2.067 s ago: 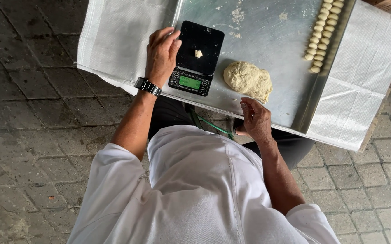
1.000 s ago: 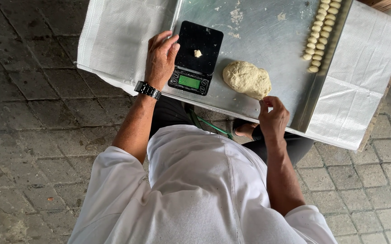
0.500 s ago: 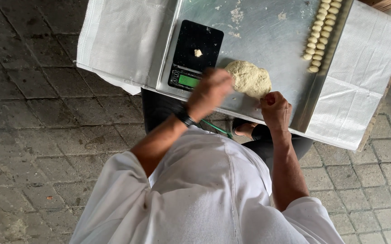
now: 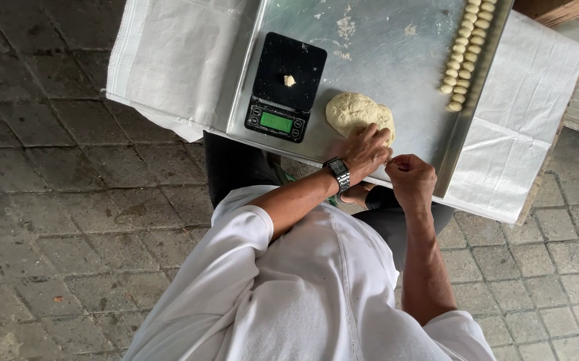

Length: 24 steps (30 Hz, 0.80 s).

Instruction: The person is portioning a large mass of dough into smaller pieces by weighing them on a digital scale and rolling them into uniform balls.

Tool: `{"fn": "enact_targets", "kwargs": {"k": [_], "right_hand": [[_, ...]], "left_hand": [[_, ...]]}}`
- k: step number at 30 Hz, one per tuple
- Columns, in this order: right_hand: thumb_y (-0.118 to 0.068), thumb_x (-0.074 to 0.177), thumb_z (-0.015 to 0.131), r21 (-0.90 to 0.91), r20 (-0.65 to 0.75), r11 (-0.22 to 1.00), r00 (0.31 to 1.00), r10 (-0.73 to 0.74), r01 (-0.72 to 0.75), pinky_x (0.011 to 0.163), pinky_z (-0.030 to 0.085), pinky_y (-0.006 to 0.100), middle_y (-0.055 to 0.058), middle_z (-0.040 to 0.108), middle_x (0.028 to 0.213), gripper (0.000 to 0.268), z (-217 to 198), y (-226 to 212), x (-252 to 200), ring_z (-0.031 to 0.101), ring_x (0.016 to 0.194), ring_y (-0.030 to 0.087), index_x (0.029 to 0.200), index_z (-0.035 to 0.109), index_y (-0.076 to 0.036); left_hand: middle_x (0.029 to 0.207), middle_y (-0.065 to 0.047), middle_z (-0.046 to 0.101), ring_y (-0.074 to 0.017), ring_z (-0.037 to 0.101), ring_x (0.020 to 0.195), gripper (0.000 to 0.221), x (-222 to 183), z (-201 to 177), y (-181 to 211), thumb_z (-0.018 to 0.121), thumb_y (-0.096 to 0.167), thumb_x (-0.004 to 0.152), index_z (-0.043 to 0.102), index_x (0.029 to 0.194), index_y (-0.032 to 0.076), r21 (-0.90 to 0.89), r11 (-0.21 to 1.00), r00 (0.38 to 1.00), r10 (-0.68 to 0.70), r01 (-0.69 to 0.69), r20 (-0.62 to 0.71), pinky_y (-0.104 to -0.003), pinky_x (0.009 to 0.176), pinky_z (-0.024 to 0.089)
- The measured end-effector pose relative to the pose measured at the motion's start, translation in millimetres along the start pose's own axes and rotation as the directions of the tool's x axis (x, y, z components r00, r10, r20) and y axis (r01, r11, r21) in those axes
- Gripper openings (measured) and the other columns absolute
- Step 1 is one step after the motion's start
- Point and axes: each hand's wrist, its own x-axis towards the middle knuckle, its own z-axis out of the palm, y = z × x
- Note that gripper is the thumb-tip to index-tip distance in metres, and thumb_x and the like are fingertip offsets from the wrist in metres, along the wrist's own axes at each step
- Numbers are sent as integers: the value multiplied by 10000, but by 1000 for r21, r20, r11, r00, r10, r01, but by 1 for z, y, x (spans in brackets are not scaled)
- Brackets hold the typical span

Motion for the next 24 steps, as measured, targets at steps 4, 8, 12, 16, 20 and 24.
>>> {"fn": "enact_targets", "kwargs": {"k": [4,8,12,16,20,24], "right_hand": [[-173,847,714,251,71,967,996,-54,35,699,579,353,71,718,771,197,-41,-28,-30,687,745,150,1010,761,-73],[-166,976,709,529,124,844,975,-182,90,814,591,351,139,700,864,251,-71,-87,-48,671,843,153,1078,687,62],[-85,1029,625,541,193,808,900,-390,235,819,600,412,187,715,884,201,-53,-142,-33,718,863,204,1096,682,95],[-131,876,784,409,247,873,888,-388,267,782,564,339,95,716,927,260,20,-160,23,691,793,165,1106,694,-48],[-233,868,800,204,205,862,841,-501,463,737,569,351,21,759,868,135,59,-187,48,745,818,209,993,782,-187],[-148,957,710,218,177,782,765,-619,583,721,580,357,51,767,871,129,85,-197,71,750,828,248,1043,803,-170]], "left_hand": [[970,7,448,-197,477,959,254,-8,40,-13,698,200,832,523,648,192,72,997,994,30,-23,-101,-372,712,373],[1050,-28,450,-280,529,1071,279,-20,30,-24,735,253,887,535,1068,180,-170,981,986,111,-89,123,-448,805,477],[1240,-91,467,-343,536,1200,485,-47,-52,-35,682,290,990,484,1421,191,-228,971,933,145,-70,329,-492,927,535],[1284,-108,508,-364,555,1239,490,-87,-101,-56,765,240,931,566,1372,164,-232,973,977,48,1,207,-511,908,572],[1274,-107,553,-329,551,1264,354,-114,-151,-81,698,231,982,642,1327,170,-319,931,976,-128,179,176,-447,966,553],[1352,-101,520,-337,492,1341,359,-142,-167,-106,677,202,1004,654,1355,129,-304,915,964,-257,265,69,-433,1036,516]]}}
